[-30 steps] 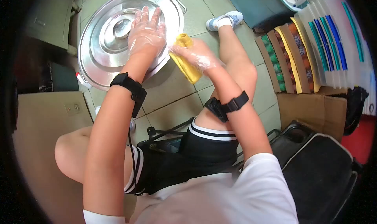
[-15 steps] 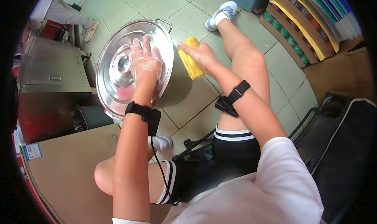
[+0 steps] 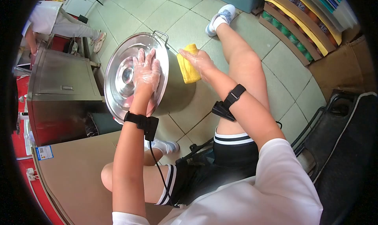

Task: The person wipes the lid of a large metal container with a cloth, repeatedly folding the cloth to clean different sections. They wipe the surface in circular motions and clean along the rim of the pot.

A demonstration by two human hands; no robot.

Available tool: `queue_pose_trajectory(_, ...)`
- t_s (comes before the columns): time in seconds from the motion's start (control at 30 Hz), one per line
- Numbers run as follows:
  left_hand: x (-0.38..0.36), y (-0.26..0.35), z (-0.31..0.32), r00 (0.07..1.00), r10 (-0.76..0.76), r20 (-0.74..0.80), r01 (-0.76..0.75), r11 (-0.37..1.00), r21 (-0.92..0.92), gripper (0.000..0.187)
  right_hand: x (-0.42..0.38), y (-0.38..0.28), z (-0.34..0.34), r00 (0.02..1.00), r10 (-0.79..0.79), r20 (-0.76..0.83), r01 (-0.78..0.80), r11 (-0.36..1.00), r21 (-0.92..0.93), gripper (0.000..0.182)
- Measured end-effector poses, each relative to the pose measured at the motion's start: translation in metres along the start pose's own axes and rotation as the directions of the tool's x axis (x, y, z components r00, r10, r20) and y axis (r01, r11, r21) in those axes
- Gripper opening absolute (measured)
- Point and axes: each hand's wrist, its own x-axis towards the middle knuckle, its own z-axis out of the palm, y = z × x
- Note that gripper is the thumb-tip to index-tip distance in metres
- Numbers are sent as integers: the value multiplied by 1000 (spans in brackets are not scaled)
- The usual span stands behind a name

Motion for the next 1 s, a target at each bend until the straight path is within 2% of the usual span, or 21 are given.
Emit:
queue_pose_trajectory(0.03, 1, -1, 1, 1000, 3, -7, -3, 1000, 0, 49, -2, -3, -1, 1000, -7, 0, 7, 1000, 1, 41)
queue_pose_trajectory(0.1, 3, -4, 2, 1000, 8, -15, -8, 1000, -22, 52, -4, -8, -2, 994, 111, 27, -114, 977, 179, 39)
queue_pose_trajectory(0.13, 3, -5, 4, 1000, 10, -22, -11, 1000, -19, 52, -2, -9, -4, 994, 103, 28, -106, 978, 181, 39)
queue_pose_trajectory(0.2, 0, -5, 6, 990, -99, -98, 77, 974, -211, 58, 0, -8, -6, 990, 135, 41, -142, 950, 278, 38)
queue_pose_trajectory(0.33, 0, -3, 7, 983, -156, -100, 144, 982, -125, 63, 1, -3, -9, 986, 155, 65, -167, 943, 286, 36)
queue_pose_trajectory(0.43, -6, -4, 3, 988, -150, -37, 147, 985, -91, 65, 4, -1, -12, 982, 186, 35, -189, 944, 271, 38)
queue_pose_trajectory(0.5, -10, -6, 0, 997, -70, -9, 69, 993, -97, 65, 6, 0, -12, 986, 153, 70, -167, 937, 306, 39)
queue_pose_trajectory(0.57, -13, -10, 0, 998, -69, -10, 67, 991, -118, 64, 5, 0, -12, 986, 157, 60, -167, 945, 282, 40)
queue_pose_trajectory(0.67, -18, -21, 5, 991, 99, -85, -107, 990, -91, 62, 7, 0, -12, 988, 156, 14, -155, 953, 260, 39)
queue_pose_trajectory(0.7, -22, -23, 3, 993, 83, -82, -91, 991, -95, 62, 5, 0, -12, 986, 165, 22, -166, 954, 249, 39)
queue_pose_trajectory(0.9, -36, -39, -9, 980, 198, 38, -192, 974, -124, 59, -4, -7, -10, 988, 147, 52, -155, 956, 249, 38)
queue_pose_trajectory(0.97, -39, -52, -5, 935, 355, 7, -354, 932, -75, 58, -3, -6, -11, 988, 150, 46, -157, 957, 243, 38)
queue_pose_trajectory(1.0, -41, -53, -9, 929, 369, 38, -366, 928, -72, 59, -2, -5, -12, 989, 138, 53, -147, 957, 248, 38)
